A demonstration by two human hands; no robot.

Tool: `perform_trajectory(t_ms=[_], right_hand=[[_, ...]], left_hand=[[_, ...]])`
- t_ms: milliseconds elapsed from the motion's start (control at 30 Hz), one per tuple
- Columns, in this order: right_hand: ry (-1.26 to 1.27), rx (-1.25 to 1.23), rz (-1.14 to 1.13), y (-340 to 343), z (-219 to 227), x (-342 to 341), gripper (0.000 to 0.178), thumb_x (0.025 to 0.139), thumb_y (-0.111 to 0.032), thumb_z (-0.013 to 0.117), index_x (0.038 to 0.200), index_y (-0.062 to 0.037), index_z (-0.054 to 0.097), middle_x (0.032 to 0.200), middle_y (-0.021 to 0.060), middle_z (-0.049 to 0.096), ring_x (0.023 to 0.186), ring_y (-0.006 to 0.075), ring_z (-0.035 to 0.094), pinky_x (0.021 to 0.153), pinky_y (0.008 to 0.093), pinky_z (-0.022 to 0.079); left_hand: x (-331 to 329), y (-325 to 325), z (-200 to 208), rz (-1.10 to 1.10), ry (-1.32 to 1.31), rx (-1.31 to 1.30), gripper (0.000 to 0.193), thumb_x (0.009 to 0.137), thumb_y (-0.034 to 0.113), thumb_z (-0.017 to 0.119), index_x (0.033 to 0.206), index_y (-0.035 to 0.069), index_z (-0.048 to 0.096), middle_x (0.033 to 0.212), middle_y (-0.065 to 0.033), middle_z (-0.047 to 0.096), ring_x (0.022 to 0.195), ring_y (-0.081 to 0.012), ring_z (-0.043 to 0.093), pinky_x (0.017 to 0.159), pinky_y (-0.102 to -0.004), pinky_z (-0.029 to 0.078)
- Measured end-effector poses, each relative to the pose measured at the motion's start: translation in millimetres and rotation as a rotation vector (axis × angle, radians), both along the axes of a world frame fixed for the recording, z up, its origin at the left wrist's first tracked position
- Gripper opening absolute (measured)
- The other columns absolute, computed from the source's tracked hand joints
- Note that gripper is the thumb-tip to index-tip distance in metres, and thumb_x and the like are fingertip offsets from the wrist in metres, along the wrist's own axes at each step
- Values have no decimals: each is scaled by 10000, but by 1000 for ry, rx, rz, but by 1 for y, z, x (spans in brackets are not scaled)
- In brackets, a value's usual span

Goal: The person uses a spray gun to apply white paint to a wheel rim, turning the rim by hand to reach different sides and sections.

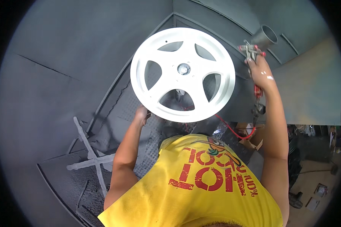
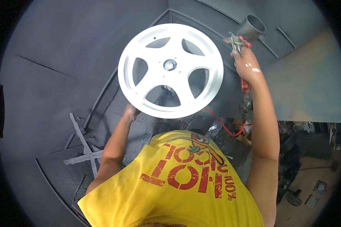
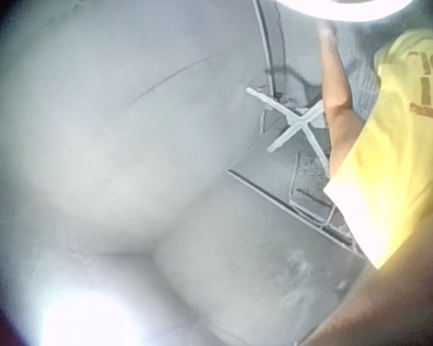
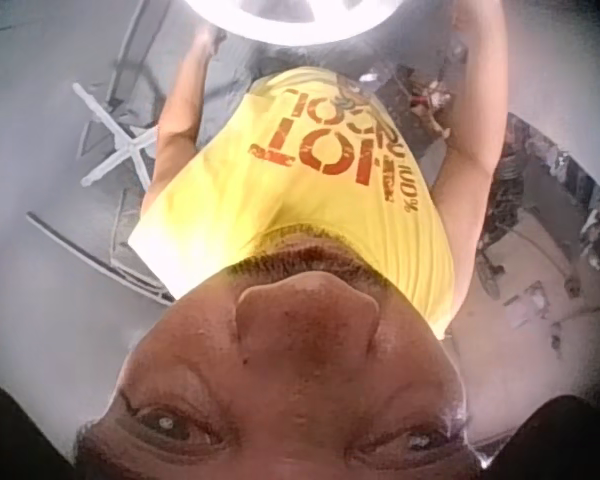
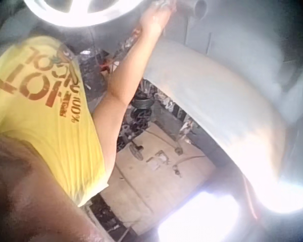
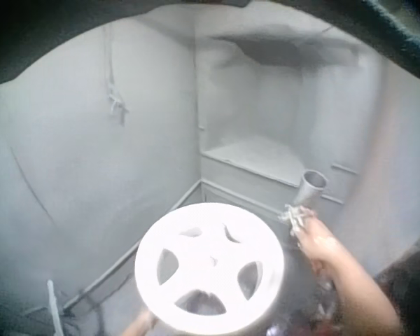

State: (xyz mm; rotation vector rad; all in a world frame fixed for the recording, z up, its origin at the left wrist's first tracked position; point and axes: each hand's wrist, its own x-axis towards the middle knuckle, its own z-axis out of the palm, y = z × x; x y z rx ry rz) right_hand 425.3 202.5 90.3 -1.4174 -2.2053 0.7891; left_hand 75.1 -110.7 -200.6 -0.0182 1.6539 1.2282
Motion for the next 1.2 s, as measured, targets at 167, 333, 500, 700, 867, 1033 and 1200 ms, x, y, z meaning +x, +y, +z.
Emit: perform_trajectory(t_ms=[167, 333, 500, 700, 867, 1033, 1200], right_hand=[[38, -52, 169, -4, 51, -83, 299, 971, -241, 553, 908, 49, 586, 797, 140, 623, 669, 220, 593, 649, 371, 475], [80, -177, 291, -41, 95, -136, 291, 965, -260, 558, 923, 25, 601, 762, 98, 615, 608, 157, 556, 581, 320, 448], [-159, 98, 309, -17, 75, -168, 320, 976, -258, 530, 1033, 50, 594, 927, 207, 647, 813, 319, 639, 764, 415, 478], [-294, 177, 289, -8, 68, -170, 356, 979, -225, 510, 1138, 91, 549, 1099, 302, 629, 1058, 442, 613, 919, 479, 456], [-224, 124, 241, 9, 51, -157, 332, 977, -233, 521, 1088, 78, 557, 1040, 274, 623, 977, 396, 610, 872, 456, 463], [-202, 227, 197, 13, 42, -136, 290, 969, -246, 554, 959, 42, 586, 895, 202, 623, 769, 293, 617, 750, 419, 481], [-254, 201, 148, 13, 50, -94, 339, 973, -207, 510, 1155, 75, 551, 1150, 302, 622, 1108, 434, 602, 948, 472, 453]], left_hand=[[19, -18, -18, 35, -107, 123, 254, 1034, 184, 435, 1223, 84, 572, 918, -11, 627, 709, -102, 554, 620, -262, 483], [44, -31, -15, 5, -212, 190, 247, 1035, 210, 481, 1245, 104, 554, 943, 9, 614, 778, -86, 555, 659, -246, 489], [67, -38, -15, -98, -265, 178, 229, 1025, 206, 505, 1206, 90, 588, 1032, -9, 657, 823, -102, 576, 753, -246, 485], [66, -42, -18, -481, -146, 74, 205, 978, 160, 573, 1146, 58, 630, 1100, -18, 676, 909, -108, 594, 810, -259, 485], [67, -43, -31, -378, -155, 55, 218, 931, 99, 575, 1136, 55, 633, 1035, -22, 678, 886, -110, 598, 804, -261, 486], [46, -45, -36, -225, -144, 82, 281, 893, 81, 546, 1162, 39, 617, 1035, -60, 664, 900, -125, 597, 794, -290, 489], [-18, -8, -31, 78, 75, 110, 411, 952, 191, 485, 1278, -51, 551, 1166, -185, 639, 1053, -272, 608, 911, -404, 481]])
